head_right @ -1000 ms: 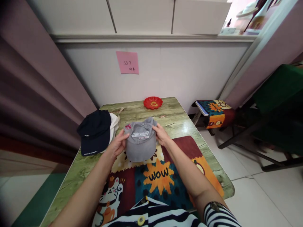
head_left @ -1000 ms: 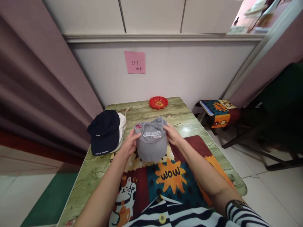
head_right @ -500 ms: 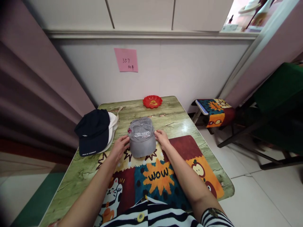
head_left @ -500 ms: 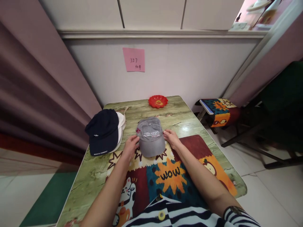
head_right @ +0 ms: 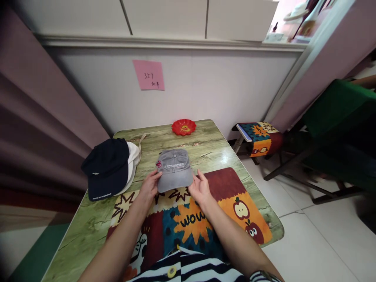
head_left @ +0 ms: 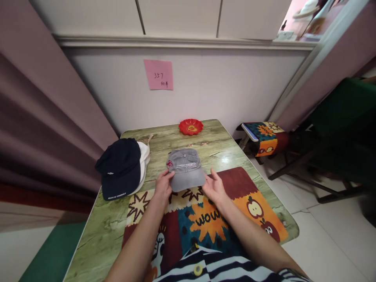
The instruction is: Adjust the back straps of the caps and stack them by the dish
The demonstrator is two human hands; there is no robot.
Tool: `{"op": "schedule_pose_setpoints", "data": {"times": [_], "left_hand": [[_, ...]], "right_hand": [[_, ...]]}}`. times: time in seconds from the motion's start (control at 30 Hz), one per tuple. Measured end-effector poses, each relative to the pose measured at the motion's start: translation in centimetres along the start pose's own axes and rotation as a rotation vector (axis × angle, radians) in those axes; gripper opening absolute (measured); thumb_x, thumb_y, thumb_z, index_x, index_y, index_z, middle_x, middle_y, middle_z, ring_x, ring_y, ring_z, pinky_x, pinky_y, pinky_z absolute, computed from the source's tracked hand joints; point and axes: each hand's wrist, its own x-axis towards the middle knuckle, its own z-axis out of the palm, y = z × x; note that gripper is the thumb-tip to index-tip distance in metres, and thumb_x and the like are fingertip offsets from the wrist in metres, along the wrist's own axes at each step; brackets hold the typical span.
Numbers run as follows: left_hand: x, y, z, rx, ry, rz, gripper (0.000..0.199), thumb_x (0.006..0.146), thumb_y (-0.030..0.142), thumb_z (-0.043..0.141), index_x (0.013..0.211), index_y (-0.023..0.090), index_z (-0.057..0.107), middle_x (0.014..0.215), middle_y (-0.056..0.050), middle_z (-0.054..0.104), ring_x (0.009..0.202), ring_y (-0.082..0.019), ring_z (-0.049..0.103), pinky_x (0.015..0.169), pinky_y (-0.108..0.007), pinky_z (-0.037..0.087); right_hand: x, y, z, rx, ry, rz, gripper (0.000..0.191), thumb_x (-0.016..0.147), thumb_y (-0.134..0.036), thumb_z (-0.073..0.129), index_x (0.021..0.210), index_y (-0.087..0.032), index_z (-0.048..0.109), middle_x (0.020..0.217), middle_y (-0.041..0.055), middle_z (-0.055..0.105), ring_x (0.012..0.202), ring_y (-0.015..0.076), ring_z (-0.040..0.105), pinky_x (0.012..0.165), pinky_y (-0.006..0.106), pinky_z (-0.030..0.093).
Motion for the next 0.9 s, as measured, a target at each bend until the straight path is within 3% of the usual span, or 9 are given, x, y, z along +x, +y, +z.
{"op": "schedule_pose_setpoints", "data": {"times": [0.13,0.2,0.27,0.37,0.5,0.67,0.9], "left_hand": [[-0.4,-1.5,2.3,-0.003,-0.008,0.049,0.032,0.069,0.006,0.076,0.096,0.018,0.062,0.076,0.000,0.069,0.070,-0.013,0.066,0.075,-0.026,0.053],[-1.1,-1.9,3.3,0.029,-0.051,0.066,0.032,0.070,0.010,0.078,0.099,0.017,0.064,0.083,-0.002,0.070,0.073,-0.013,0.067,0.075,-0.027,0.053],[-1.9,-1.8,3.5,0.067,-0.085,0.090,0.034,0.069,0.015,0.081,0.101,0.017,0.067,0.091,-0.005,0.071,0.077,-0.013,0.067,0.075,-0.026,0.052],[-3.2,-1.1,2.2,0.176,-0.148,0.142,0.036,0.067,0.028,0.085,0.098,0.016,0.071,0.092,-0.006,0.071,0.076,-0.014,0.067,0.073,-0.026,0.052],[-4.7,-0.5,-1.4,0.398,-0.252,0.196,0.043,0.063,0.048,0.085,0.089,0.016,0.074,0.084,-0.007,0.073,0.068,-0.017,0.064,0.066,-0.028,0.051],[-6.2,-0.5,-4.5,0.422,-0.241,0.159,0.048,0.058,0.053,0.087,0.087,0.017,0.075,0.083,-0.007,0.074,0.068,-0.018,0.065,0.069,-0.029,0.052],[-7.1,-0.2,-5.4,0.417,-0.261,0.122,0.044,0.060,0.048,0.087,0.090,0.017,0.076,0.085,-0.008,0.074,0.071,-0.018,0.066,0.075,-0.029,0.053]], "right_hand": [[-1.3,3.3,0.3,0.050,0.096,-0.096,0.019,0.086,-0.026,0.067,0.104,-0.025,0.062,0.109,0.0028,0.074,0.108,0.0189,0.069,0.100,0.039,0.056],[-0.4,2.7,0.4,0.026,0.152,-0.173,0.016,0.085,-0.022,0.068,0.099,-0.026,0.061,0.106,0.0013,0.074,0.104,0.0184,0.071,0.098,0.039,0.058],[0.9,0.5,0.0,-0.011,0.247,-0.268,0.010,0.085,-0.020,0.066,0.092,-0.024,0.060,0.097,0.0023,0.074,0.097,0.0184,0.072,0.094,0.038,0.060],[2.6,-4.2,-1.7,-0.083,0.410,-0.386,0.009,0.085,-0.016,0.061,0.090,-0.023,0.058,0.087,0.0026,0.074,0.088,0.0178,0.073,0.087,0.037,0.062],[3.5,-8.9,-5.1,-0.099,0.534,-0.481,0.010,0.087,-0.016,0.058,0.088,-0.025,0.054,0.087,-0.0005,0.073,0.082,0.0138,0.072,0.080,0.033,0.063],[3.8,-10.8,-8.1,-0.132,0.652,-0.516,0.012,0.084,-0.012,0.057,0.088,-0.023,0.055,0.081,-0.0016,0.071,0.074,0.0139,0.071,0.072,0.033,0.064],[4.3,-12.0,-9.6,-0.212,0.731,-0.608,0.010,0.083,-0.021,0.062,0.083,-0.022,0.052,0.074,-0.0039,0.068,0.070,0.0120,0.068,0.074,0.031,0.061]]}}
